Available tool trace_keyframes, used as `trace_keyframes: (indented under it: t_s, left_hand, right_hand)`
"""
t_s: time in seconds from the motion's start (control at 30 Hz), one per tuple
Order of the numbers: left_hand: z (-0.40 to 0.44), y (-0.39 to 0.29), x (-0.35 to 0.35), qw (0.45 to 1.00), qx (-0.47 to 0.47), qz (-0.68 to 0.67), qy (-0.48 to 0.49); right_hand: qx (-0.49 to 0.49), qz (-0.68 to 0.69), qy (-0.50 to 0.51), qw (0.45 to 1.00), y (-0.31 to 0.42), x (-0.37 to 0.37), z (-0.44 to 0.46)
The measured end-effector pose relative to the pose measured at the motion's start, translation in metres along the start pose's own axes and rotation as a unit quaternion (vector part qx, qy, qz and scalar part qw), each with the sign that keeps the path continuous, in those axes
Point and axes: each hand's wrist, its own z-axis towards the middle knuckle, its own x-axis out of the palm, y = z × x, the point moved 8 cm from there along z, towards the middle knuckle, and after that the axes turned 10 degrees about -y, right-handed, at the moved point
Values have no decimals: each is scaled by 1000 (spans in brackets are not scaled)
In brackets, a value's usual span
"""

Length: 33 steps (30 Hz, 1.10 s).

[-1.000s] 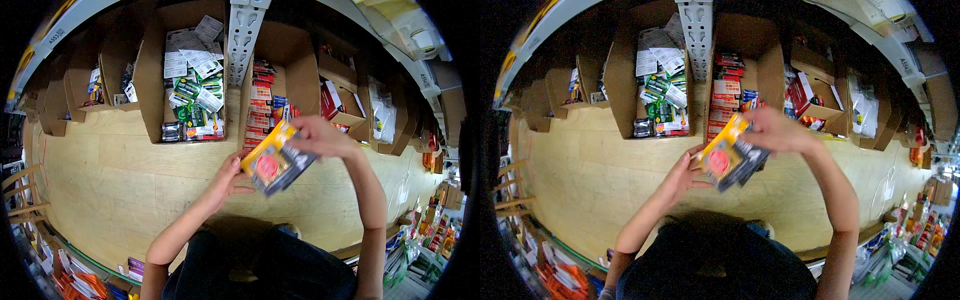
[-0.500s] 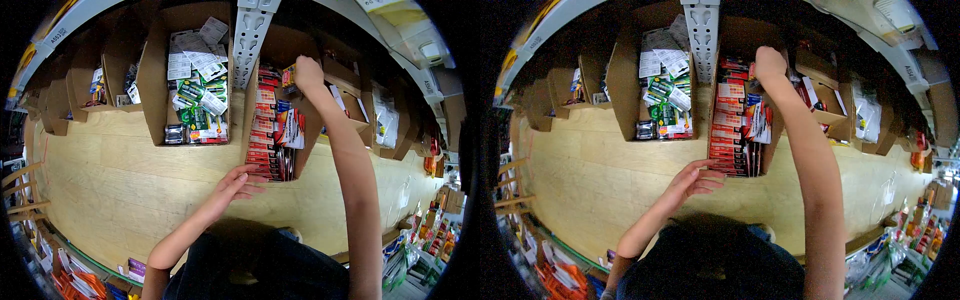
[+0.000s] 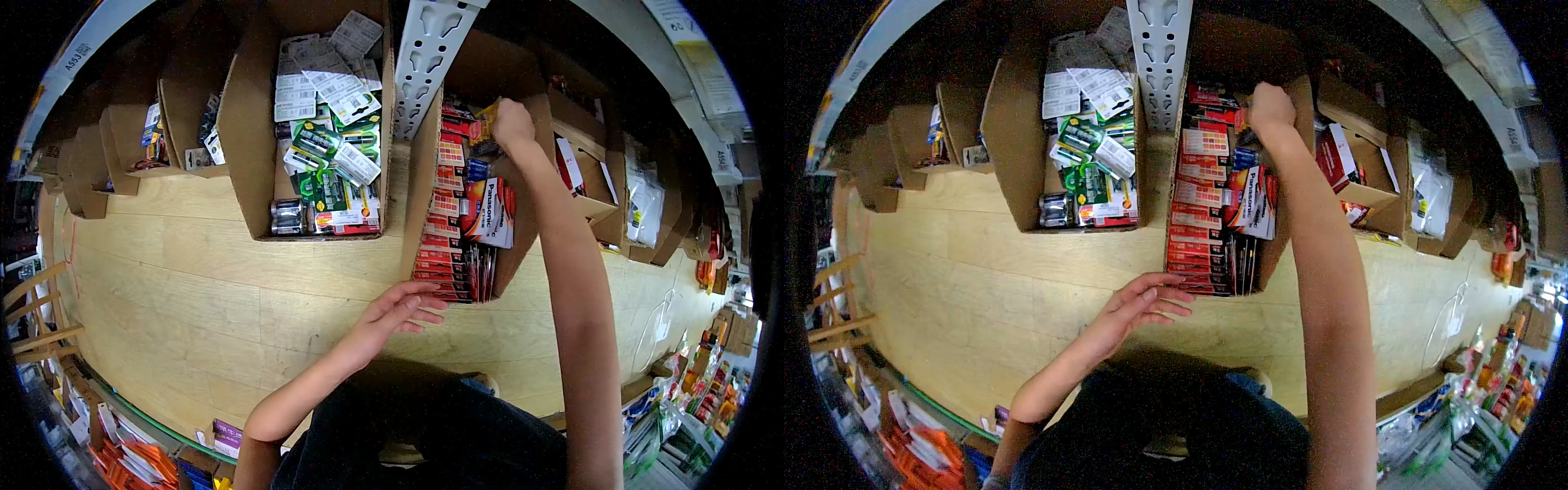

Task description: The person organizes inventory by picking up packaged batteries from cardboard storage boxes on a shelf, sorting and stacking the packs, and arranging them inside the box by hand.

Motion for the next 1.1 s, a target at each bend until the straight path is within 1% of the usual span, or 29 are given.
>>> trace_keyframes:
  t_s: [0.07, 0.2, 0.3, 0.4, 0.47, 0.5, 0.57, 0.73, 0.8, 0.83, 0.87, 0.9, 0.93, 0.97, 1.03, 1.07, 1.1]
  left_hand:
    - [2, 3, -1, 1000, -7, -6, -2]
    - [3, 5, 0, 1000, -10, 5, 2]
    - [5, 10, -1, 1000, -14, 9, 3]
    - [7, 11, 3, 1000, -18, 16, 6]
    - [7, 12, 4, 1000, -19, 21, 5]
    - [8, 13, 4, 1000, -21, 21, 3]
    - [8, 15, 4, 999, -24, 21, 3]
    - [7, 15, -1, 1000, -15, 22, -17]
    - [7, 23, -5, 999, -19, 44, -21]
    - [9, 28, -8, 997, -21, 64, -29]
    - [9, 30, -9, 997, -21, 65, -27]
    - [8, 33, -12, 995, -26, 92, -32]
    - [8, 37, -15, 992, -31, 120, -37]
    - [9, 40, -17, 992, -31, 120, -37]
    - [10, 43, -27, 984, -12, 163, -69]
    - [10, 47, -30, 984, -12, 165, -71]
    - [11, 48, -34, 974, 6, 210, -80]
  right_hand:
    - [32, 24, 18, 999, -4, 13, 2]
    - [39, 31, 17, 999, -5, 5, 9]
    - [59, 40, 48, 996, -9, 10, 9]
    - [64, 15, 25, 998, -10, 10, 9]
    - [60, -39, 8, 997, -8, 6, 7]
    - [61, -39, 9, 997, -5, 7, 3]
    - [-20, -115, -56, 992, 12, -4, -5]
    - [-44, -117, -48, 991, 21, -22, -20]
    - [-157, 24, -142, 977, 35, -45, -34]
    - [-155, 22, -143, 977, 30, -52, -41]
    - [-168, 142, -141, 965, 29, -70, -54]
    - [-178, 260, -137, 939, 27, -89, -69]
    - [-147, 297, -75, 940, 19, -94, -84]
    - [-115, 333, -12, 936, 10, -98, -103]
    - [-66, 277, 102, 953, -21, -94, -142]
    - [33, 322, 227, 918, -41, -77, -167]
    - [130, 357, 346, 858, -58, -62, -197]
